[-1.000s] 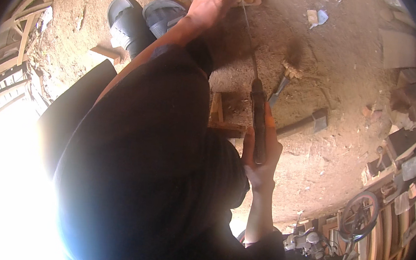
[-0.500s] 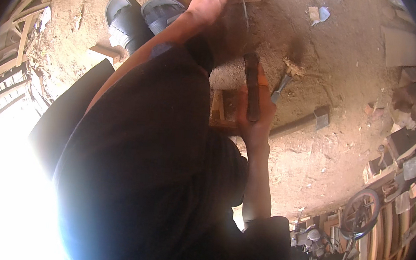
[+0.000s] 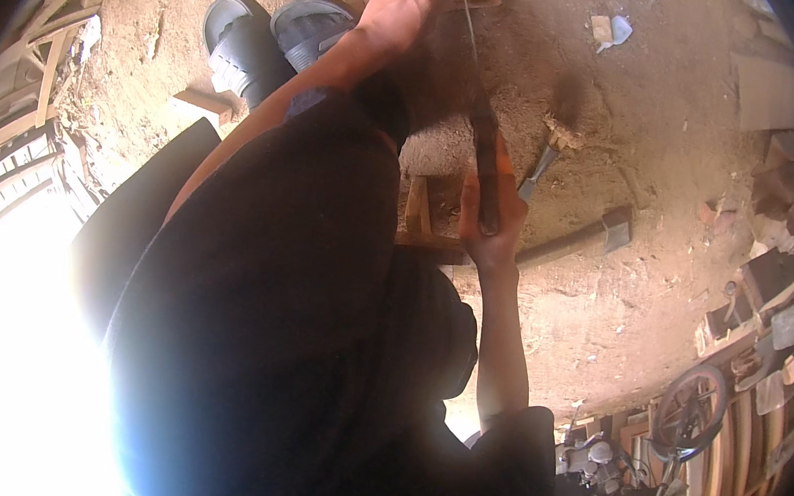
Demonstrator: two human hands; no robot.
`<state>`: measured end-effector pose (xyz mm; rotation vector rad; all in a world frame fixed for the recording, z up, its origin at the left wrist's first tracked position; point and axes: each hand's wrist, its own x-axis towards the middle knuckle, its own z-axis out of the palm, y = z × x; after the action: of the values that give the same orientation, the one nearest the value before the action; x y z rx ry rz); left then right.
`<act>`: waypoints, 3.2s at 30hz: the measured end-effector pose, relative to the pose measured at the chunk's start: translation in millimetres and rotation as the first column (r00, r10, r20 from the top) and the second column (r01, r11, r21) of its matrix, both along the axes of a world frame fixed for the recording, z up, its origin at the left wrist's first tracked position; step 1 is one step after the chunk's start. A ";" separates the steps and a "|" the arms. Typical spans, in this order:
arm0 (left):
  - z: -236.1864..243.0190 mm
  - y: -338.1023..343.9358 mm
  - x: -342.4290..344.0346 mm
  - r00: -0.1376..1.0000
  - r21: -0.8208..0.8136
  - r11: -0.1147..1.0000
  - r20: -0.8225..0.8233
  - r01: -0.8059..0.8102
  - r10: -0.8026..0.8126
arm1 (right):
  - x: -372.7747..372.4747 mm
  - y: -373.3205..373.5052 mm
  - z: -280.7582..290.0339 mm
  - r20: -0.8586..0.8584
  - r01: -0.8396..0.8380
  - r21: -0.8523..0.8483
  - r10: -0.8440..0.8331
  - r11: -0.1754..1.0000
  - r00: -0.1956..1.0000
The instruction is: The person sits on the ground and uses a hand saw to cut a small piece of wood held between their feet. They repeatedly saw back and forth, then lift the cut piece to inspect it.
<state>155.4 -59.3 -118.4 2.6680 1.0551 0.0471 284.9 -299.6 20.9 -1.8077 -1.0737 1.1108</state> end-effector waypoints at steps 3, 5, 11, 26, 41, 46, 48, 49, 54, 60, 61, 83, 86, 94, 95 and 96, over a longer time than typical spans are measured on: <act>0.4 0.2 2.8 0.999 0.071 0.997 -0.035 -0.033 0.035 | -3.5 -11.2 -7.5 0.065 0.023 0.066 -0.028 0.998 0.998; -0.2 0.9 2.6 0.997 0.009 0.999 -0.062 -0.045 0.045 | -8.1 -1.2 -15.3 0.110 -0.008 0.100 -0.003 0.995 0.994; 21.0 -4.0 2.8 0.991 -0.065 0.997 -0.132 -0.039 0.030 | -7.2 -22.1 -20.8 0.220 -0.077 0.071 0.060 0.994 0.974; 5.6 3.2 3.2 0.999 0.077 0.996 -0.005 0.034 -0.033 | -6.0 -32.4 6.5 0.166 -0.024 0.116 0.004 0.993 0.986; 5.9 7.1 -2.0 0.989 0.003 1.000 -0.149 -0.002 0.003 | -14.2 8.6 23.7 0.008 0.021 -0.174 -0.020 0.985 1.000; 18.4 5.6 0.8 0.995 0.043 0.999 -0.101 0.019 -0.015 | -7.8 -23.7 13.8 0.115 -0.009 0.147 -0.008 0.989 0.993; 33.8 0.3 5.0 0.964 -0.010 0.999 -0.259 0.050 -0.051 | -7.1 -16.5 4.8 0.154 -0.021 0.203 -0.011 0.979 0.988; 39.4 9.7 5.2 0.956 -0.068 0.997 -0.292 -0.025 0.004 | -10.2 1.4 8.1 0.071 0.007 0.125 -0.016 0.992 0.997; 35.4 13.6 9.2 0.949 -0.298 0.909 0.023 -0.292 0.313 | -19.1 9.8 -1.4 0.068 0.061 0.068 -0.066 0.996 0.996; -4.4 45.3 -0.3 0.696 -0.813 0.512 0.197 -0.278 0.690 | -20.8 8.8 -12.7 0.031 0.058 0.088 -0.061 0.994 0.998; -8.0 46.9 -1.0 0.689 -0.835 0.495 0.213 -0.239 0.693 | -20.2 8.2 -9.4 0.008 0.061 0.076 -0.062 0.995 0.998; -48.2 33.7 5.5 0.527 -0.907 0.413 0.311 -0.084 0.791 | -24.1 21.8 28.3 -0.053 0.087 -0.262 -0.104 0.961 0.993; -24.7 35.7 10.2 0.623 -0.847 0.422 0.145 -0.324 0.769 | -24.3 17.7 26.9 0.020 0.067 -0.146 -0.065 0.987 0.998; -14.0 32.5 14.9 0.662 -0.695 0.445 -0.059 -0.565 0.748 | -27.1 46.8 22.9 0.089 -0.020 -0.095 0.028 0.995 0.996; -11.8 31.9 15.2 0.670 -0.676 0.473 -0.042 -0.566 0.741 | -25.8 41.3 15.8 0.150 -0.048 -0.040 0.054 0.998 0.987; -16.5 34.4 15.2 0.677 -0.707 0.436 -0.082 -0.557 0.732 | -25.4 37.0 7.3 0.208 -0.086 0.017 0.080 0.996 0.975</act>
<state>170.6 -24.8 -134.9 1.4128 1.5780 0.1014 259.5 -262.6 28.2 -1.9044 -1.2896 0.9668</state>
